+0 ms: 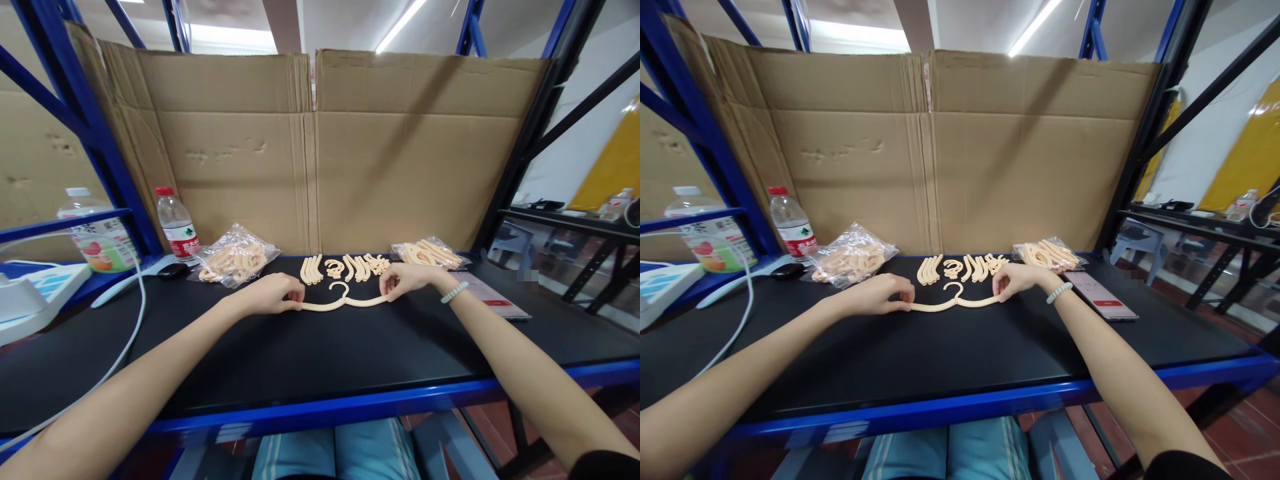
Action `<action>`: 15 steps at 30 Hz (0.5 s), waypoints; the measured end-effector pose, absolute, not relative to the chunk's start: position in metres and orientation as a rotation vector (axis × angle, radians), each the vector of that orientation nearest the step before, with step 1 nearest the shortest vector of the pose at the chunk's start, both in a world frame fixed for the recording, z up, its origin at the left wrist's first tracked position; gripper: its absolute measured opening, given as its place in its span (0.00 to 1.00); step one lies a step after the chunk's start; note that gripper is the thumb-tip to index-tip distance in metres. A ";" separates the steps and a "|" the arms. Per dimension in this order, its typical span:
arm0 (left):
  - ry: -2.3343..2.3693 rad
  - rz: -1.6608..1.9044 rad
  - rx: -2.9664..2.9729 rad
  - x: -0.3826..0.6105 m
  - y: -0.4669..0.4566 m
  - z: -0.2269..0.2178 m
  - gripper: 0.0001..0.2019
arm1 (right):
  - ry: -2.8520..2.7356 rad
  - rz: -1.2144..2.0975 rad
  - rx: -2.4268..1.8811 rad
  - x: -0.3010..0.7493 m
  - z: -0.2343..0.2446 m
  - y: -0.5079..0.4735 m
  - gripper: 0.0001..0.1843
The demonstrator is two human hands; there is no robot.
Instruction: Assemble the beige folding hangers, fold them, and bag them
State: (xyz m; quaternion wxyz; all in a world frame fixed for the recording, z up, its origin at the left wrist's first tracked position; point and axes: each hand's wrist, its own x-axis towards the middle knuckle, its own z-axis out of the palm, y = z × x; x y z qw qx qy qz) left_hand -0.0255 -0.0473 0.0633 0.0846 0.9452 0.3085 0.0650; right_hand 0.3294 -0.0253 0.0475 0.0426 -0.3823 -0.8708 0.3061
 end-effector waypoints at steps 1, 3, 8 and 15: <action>0.927 0.204 2.810 -0.026 -0.047 0.063 0.05 | -2.658 0.913 -1.180 0.330 0.047 -0.025 0.11; 0.938 0.219 2.789 -0.027 -0.046 0.061 0.04 | -2.649 0.892 -1.188 0.330 0.046 -0.024 0.11; 0.958 0.277 2.873 -0.023 -0.051 0.071 0.04 | -2.644 0.881 -1.219 0.330 0.047 -0.025 0.13; 0.862 0.744 2.421 -0.023 -0.120 0.087 0.07 | -2.559 0.605 -1.208 0.322 0.059 -0.036 0.11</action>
